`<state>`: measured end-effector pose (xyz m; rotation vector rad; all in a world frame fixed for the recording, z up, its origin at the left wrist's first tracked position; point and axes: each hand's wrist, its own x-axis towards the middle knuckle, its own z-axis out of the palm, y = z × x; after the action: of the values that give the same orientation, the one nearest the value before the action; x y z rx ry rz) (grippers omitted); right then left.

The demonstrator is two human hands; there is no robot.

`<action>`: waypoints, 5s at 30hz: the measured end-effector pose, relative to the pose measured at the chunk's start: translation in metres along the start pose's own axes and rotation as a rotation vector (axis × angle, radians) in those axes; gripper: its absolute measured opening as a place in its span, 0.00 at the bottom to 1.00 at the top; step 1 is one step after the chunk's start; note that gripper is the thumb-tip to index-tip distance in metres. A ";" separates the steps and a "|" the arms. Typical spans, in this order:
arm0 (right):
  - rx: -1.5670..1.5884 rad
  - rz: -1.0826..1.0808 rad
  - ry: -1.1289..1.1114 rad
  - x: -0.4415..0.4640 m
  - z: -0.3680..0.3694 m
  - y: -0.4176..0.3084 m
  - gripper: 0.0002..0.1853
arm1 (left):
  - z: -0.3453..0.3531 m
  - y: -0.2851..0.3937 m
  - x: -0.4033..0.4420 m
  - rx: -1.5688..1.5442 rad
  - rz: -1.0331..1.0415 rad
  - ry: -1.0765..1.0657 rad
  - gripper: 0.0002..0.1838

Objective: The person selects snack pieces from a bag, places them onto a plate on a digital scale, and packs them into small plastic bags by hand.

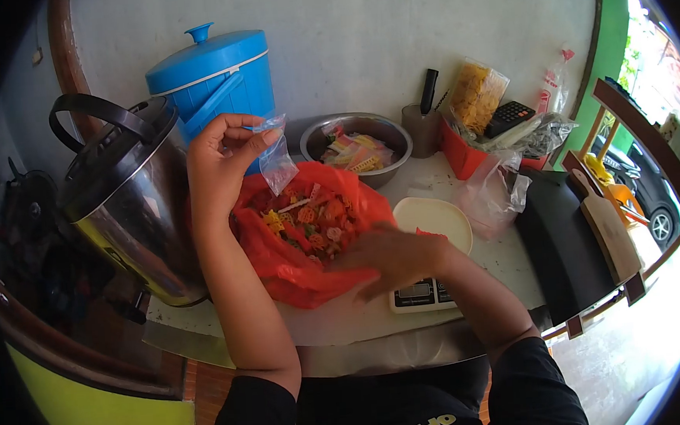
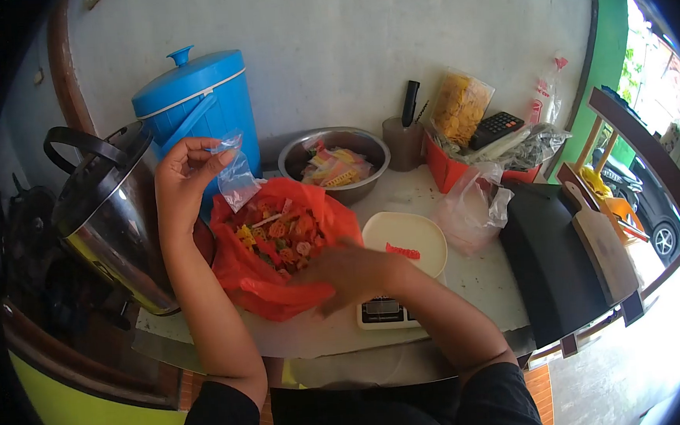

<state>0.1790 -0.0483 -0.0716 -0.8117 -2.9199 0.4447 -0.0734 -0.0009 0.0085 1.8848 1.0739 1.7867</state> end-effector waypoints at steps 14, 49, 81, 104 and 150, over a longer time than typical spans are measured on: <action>0.297 0.170 0.139 0.043 0.027 0.014 0.22 | -0.004 0.000 0.000 -0.033 -0.011 -0.018 0.15; -0.232 -0.106 0.691 0.066 0.075 0.002 0.17 | 0.001 -0.013 0.002 0.112 -0.014 0.016 0.13; -0.291 0.007 0.671 0.108 0.054 0.031 0.15 | -0.001 -0.007 -0.001 0.107 0.013 0.038 0.12; 0.404 0.332 0.619 -0.092 -0.065 0.087 0.10 | 0.089 0.006 -0.017 -0.247 -0.087 -0.370 0.10; -0.194 0.686 0.143 -0.066 -0.016 0.107 0.13 | 0.107 -0.004 -0.021 -0.324 -0.026 -0.125 0.09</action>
<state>0.2909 0.0089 -0.0875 -1.7913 -2.5052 0.1225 0.0290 0.0138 -0.0258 1.7489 0.7130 1.6850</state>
